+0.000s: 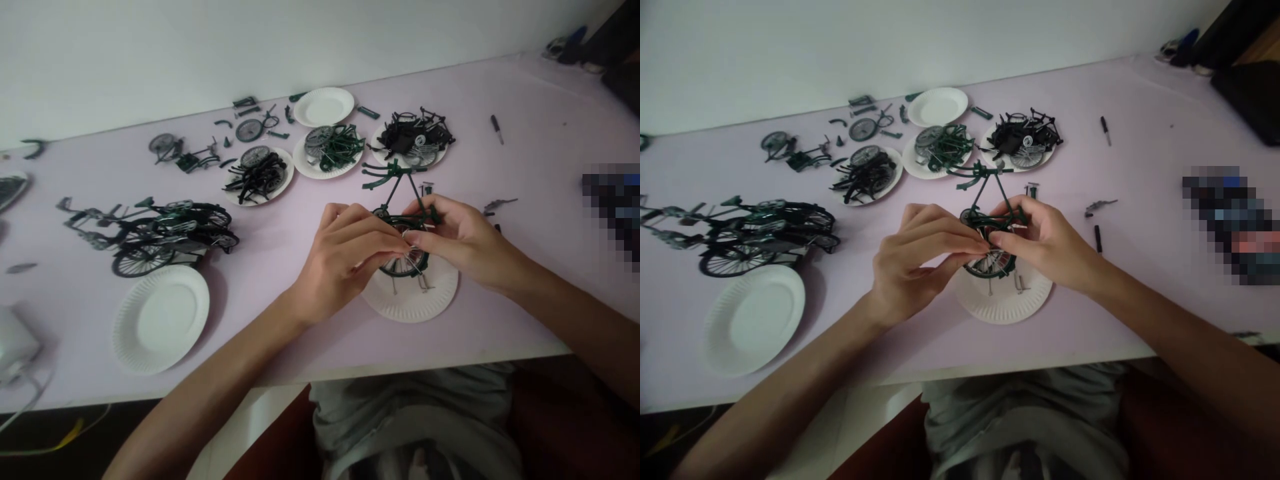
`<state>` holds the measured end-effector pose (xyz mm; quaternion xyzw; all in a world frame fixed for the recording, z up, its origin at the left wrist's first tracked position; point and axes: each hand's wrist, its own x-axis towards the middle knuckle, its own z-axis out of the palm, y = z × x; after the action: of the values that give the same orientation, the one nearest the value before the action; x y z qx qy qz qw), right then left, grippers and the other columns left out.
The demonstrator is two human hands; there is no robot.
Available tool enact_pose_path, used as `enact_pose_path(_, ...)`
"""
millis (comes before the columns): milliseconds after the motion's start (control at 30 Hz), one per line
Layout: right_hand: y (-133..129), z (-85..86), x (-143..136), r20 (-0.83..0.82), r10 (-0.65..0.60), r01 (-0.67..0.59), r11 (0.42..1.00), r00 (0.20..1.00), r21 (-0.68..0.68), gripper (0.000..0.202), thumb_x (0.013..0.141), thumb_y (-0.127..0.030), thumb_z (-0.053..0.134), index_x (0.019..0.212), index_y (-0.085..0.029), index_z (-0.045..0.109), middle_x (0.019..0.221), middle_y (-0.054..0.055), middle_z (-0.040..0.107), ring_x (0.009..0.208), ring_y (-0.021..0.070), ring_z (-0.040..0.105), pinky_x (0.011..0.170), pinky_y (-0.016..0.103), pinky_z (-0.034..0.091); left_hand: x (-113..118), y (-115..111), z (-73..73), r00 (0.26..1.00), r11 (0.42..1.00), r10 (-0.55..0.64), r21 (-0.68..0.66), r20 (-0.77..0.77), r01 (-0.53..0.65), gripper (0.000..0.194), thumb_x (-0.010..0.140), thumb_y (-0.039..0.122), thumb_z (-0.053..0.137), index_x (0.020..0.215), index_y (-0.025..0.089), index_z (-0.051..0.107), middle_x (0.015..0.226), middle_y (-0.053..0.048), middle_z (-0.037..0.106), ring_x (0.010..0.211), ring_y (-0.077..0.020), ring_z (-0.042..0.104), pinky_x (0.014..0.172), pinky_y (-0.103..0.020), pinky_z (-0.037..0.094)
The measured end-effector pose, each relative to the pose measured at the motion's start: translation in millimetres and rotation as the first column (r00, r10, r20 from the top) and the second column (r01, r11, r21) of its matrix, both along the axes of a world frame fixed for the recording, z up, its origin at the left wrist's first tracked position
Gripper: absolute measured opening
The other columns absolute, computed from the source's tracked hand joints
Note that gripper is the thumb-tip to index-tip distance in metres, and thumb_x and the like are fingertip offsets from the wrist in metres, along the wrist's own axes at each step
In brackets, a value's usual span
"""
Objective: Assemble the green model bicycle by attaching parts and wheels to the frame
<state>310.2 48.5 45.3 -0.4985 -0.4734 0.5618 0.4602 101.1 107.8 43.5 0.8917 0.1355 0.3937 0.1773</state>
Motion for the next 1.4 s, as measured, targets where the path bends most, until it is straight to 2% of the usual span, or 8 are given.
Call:
enact_pose_path(267, -2, -0.1, -5, -0.059, -0.021, 0.020, 1.000, 0.998, -0.018, 0.028, 0.088, -0.028, 0.080, 0.109, -0.021, 0.064, 0.092, 0.000, 0.068, 0.079, 0.0118, 0.066, 0.069, 0.024, 0.055, 2, -6, 3.7, 0.998, 0.997, 0.061, -0.044, 0.028, -0.060, 0.007, 0.094, 0.027, 0.076, 0.090, 0.024, 0.072, 0.091, 0.001, 0.081, 0.084, -0.0180, 0.069, 0.081, -0.041, 0.043)
enact_pose_path(367, -2, 1.5, -5, -0.107, -0.071, 0.069, 0.997, 0.992, -0.021, 0.027, 0.088, -0.027, 0.080, 0.109, -0.021, 0.063, 0.094, 0.000, 0.071, 0.079, 0.0113, 0.066, 0.072, 0.024, 0.056, 1, -4, 6.2, 0.983, 0.972, 0.138, -0.206, 0.124, -0.111, 0.006, 0.095, 0.028, 0.075, 0.091, 0.024, 0.073, 0.090, -0.001, 0.080, 0.086, -0.0200, 0.071, 0.084, -0.043, 0.048)
enact_pose_path(467, -1, 2.4, -4, -0.115, -0.106, 0.105, 0.994, 0.988, -0.014, 0.028, 0.087, -0.027, 0.080, 0.108, -0.021, 0.063, 0.098, 0.001, 0.072, 0.083, 0.0129, 0.068, 0.076, 0.026, 0.057, 4, -5, 5.7, 0.974, 0.941, 0.133, -0.331, 0.183, -0.066, 0.014, 0.091, 0.035, 0.080, 0.090, 0.022, 0.073, 0.093, -0.004, 0.078, 0.089, -0.0207, 0.071, 0.084, -0.041, 0.052)
enact_pose_path(567, 0, 2.1, -4, -0.087, -0.102, 0.103, 0.995, 0.991, 0.003, 0.027, 0.087, -0.029, 0.079, 0.107, -0.022, 0.063, 0.099, 0.002, 0.071, 0.084, 0.0143, 0.068, 0.076, 0.028, 0.058, 7, -8, 2.6, 0.983, 0.959, 0.134, -0.267, 0.123, -0.097, 0.021, 0.086, 0.040, 0.083, 0.089, 0.022, 0.074, 0.096, -0.005, 0.077, 0.090, -0.0204, 0.068, 0.084, -0.040, 0.049)
enact_pose_path(733, -1, 0.0, -5, 0.005, -0.095, 0.095, 0.995, 0.995, 0.005, 0.030, 0.086, -0.032, 0.080, 0.109, -0.022, 0.063, 0.096, 0.003, 0.070, 0.083, 0.0167, 0.069, 0.076, 0.031, 0.059, 6, -9, -0.3, 0.984, 0.968, 0.172, -0.191, 0.043, -0.160, 0.014, 0.092, 0.036, 0.077, 0.088, 0.023, 0.073, 0.092, -0.002, 0.077, 0.085, -0.0185, 0.065, 0.081, -0.041, 0.043)
enact_pose_path(867, -1, -2.0, -5, -0.016, -0.108, 0.108, 0.994, 0.994, -0.009, 0.032, 0.085, -0.032, 0.081, 0.109, -0.022, 0.063, 0.099, 0.003, 0.072, 0.084, 0.0174, 0.070, 0.077, 0.032, 0.059, 3, -3, 0.0, 0.984, 0.974, 0.178, -0.144, 0.022, -0.173, 0.013, 0.096, 0.037, 0.072, 0.092, 0.025, 0.074, 0.094, -0.001, 0.078, 0.088, -0.0188, 0.066, 0.085, -0.043, 0.041)
enact_pose_path(1033, 0, -4.3, -6, -0.024, -0.085, 0.085, 0.996, 0.996, -0.002, 0.027, 0.086, -0.031, 0.080, 0.105, -0.022, 0.063, 0.098, 0.002, 0.071, 0.084, 0.0155, 0.068, 0.076, 0.028, 0.058, 5, -2, -1.2, 0.986, 0.983, 0.168, -0.070, 0.004, -0.168, 0.021, 0.090, 0.047, 0.077, 0.086, 0.026, 0.075, 0.089, 0.001, 0.079, 0.089, -0.0197, 0.066, 0.089, -0.045, 0.039)
enact_pose_path(1400, 1, -6.3, -5, -0.037, -0.097, 0.097, 0.995, 0.995, -0.006, 0.028, 0.085, -0.030, 0.080, 0.106, -0.023, 0.063, 0.097, 0.002, 0.070, 0.084, 0.0167, 0.068, 0.075, 0.030, 0.058, 5, -3, -3.6, 0.981, 0.981, 0.193, -0.006, -0.007, -0.193, 0.015, 0.092, 0.041, 0.077, 0.088, 0.028, 0.075, 0.091, 0.002, 0.080, 0.089, -0.0197, 0.066, 0.087, -0.046, 0.036)
